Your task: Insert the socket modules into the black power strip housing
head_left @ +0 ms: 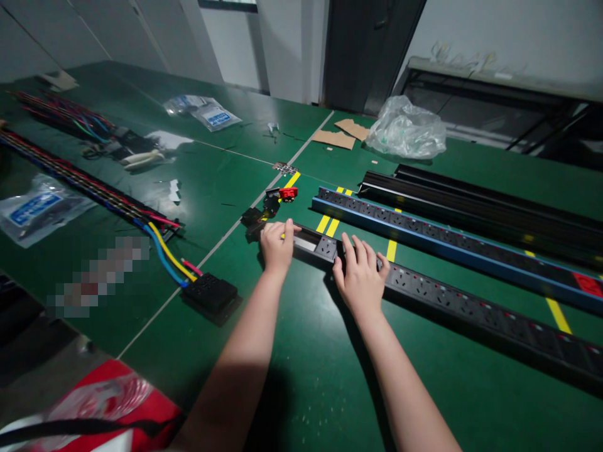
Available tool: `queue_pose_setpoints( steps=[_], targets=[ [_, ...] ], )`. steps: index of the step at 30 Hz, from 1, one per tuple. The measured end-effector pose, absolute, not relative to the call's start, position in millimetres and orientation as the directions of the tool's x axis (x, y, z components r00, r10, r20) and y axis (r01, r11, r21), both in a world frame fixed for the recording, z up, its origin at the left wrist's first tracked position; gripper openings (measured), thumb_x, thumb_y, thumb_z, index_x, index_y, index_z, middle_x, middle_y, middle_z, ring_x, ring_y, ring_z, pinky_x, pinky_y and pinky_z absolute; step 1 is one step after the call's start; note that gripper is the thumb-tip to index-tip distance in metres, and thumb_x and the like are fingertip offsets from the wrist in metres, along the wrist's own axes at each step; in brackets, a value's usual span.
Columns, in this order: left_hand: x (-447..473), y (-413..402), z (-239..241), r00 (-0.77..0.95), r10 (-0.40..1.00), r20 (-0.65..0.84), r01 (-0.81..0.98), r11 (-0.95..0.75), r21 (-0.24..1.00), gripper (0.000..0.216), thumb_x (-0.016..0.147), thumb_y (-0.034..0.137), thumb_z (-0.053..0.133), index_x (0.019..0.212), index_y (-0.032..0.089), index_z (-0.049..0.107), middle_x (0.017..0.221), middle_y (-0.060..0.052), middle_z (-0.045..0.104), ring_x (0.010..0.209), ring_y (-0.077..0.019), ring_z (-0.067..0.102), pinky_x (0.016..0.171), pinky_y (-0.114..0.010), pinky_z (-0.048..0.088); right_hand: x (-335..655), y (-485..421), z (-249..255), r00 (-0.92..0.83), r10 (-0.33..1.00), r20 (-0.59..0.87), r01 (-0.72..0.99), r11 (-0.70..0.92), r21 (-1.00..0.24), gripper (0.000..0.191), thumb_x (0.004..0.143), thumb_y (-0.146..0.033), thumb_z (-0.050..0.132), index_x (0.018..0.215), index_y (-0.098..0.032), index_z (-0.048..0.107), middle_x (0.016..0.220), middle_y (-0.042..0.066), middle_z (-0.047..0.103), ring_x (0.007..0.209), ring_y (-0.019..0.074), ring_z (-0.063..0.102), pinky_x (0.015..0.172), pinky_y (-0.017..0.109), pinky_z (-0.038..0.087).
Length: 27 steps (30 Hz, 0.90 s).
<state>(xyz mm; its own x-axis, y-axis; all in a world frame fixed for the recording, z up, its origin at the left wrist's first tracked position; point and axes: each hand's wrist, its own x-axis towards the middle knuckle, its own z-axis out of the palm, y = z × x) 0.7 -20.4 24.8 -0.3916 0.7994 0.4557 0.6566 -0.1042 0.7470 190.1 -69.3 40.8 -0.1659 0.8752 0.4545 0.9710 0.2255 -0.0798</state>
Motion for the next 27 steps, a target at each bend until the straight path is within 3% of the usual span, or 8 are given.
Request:
queue_pose_setpoints(
  steps=[5,8,11,16,21,27],
  targets=[
    [0,-24,29,-0.601,0.607,0.519,0.694,0.076,0.716,0.031,0.097,0.035,0.04,0.099,0.022,0.069,0.108,-0.008,0.066,0.111,-0.0262,0.05,0.1,-0.041,0.033,176,-68,42,-0.294,0.884,0.364,0.943,0.331,-0.042,0.052,0.095,-0.047,0.046,0.145,-0.034,0.043,0.146,0.006,0.049,0.129,0.0291,0.04,0.102,0.044,0.023],
    [-1,-23,28,-0.718,0.496,0.487,0.635,0.182,0.751,0.023,0.092,0.03,0.048,0.107,0.02,0.062,0.122,-0.011,0.059,0.122,-0.0291,0.043,0.105,-0.044,0.028,171,-65,36,-0.273,0.884,0.38,0.946,0.318,-0.06,0.054,0.092,-0.051,0.05,0.142,-0.033,0.047,0.143,0.007,0.052,0.127,0.0312,0.04,0.101,0.045,0.023],
    [-3,-21,24,-0.784,0.463,0.414,0.562,0.244,0.79,0.022,0.089,0.026,0.049,0.108,0.021,0.058,0.128,-0.013,0.053,0.126,-0.0315,0.037,0.107,-0.048,0.026,166,-62,36,-0.196,0.89,0.412,0.952,0.273,-0.136,0.042,0.094,-0.048,0.047,0.133,-0.033,0.055,0.135,0.006,0.058,0.12,0.0283,0.044,0.098,0.045,0.022],
    [-10,-17,17,-0.8,0.488,0.349,0.515,0.261,0.817,0.014,0.088,0.028,0.049,0.099,0.022,0.056,0.119,-0.012,0.057,0.12,-0.032,0.042,0.103,-0.049,0.031,154,-56,48,-0.011,0.914,0.406,0.956,0.129,-0.265,0.029,0.094,-0.046,0.047,0.111,-0.031,0.065,0.113,0.006,0.065,0.106,0.0267,0.05,0.094,0.046,0.024],
    [-13,-16,15,-0.743,0.56,0.368,0.546,0.188,0.817,0.02,0.08,0.012,0.048,0.097,0.023,0.051,0.105,-0.008,0.061,0.108,-0.025,0.049,0.102,-0.043,0.035,144,-43,51,0.081,0.924,0.375,0.968,0.018,-0.252,0.045,0.084,-0.057,0.053,0.1,-0.017,0.064,0.099,0.015,0.064,0.1,0.0328,0.051,0.092,0.05,0.027],
    [-11,-16,17,-0.697,0.615,0.369,0.54,0.112,0.834,0.015,0.082,0.017,0.051,0.096,0.023,0.05,0.102,-0.006,0.061,0.101,-0.0219,0.052,0.096,-0.038,0.04,142,-39,44,0.055,0.913,0.404,0.974,0.039,-0.221,0.037,0.087,-0.047,0.047,0.098,-0.016,0.062,0.095,0.013,0.066,0.094,0.0299,0.053,0.097,0.05,0.025]
  ],
)
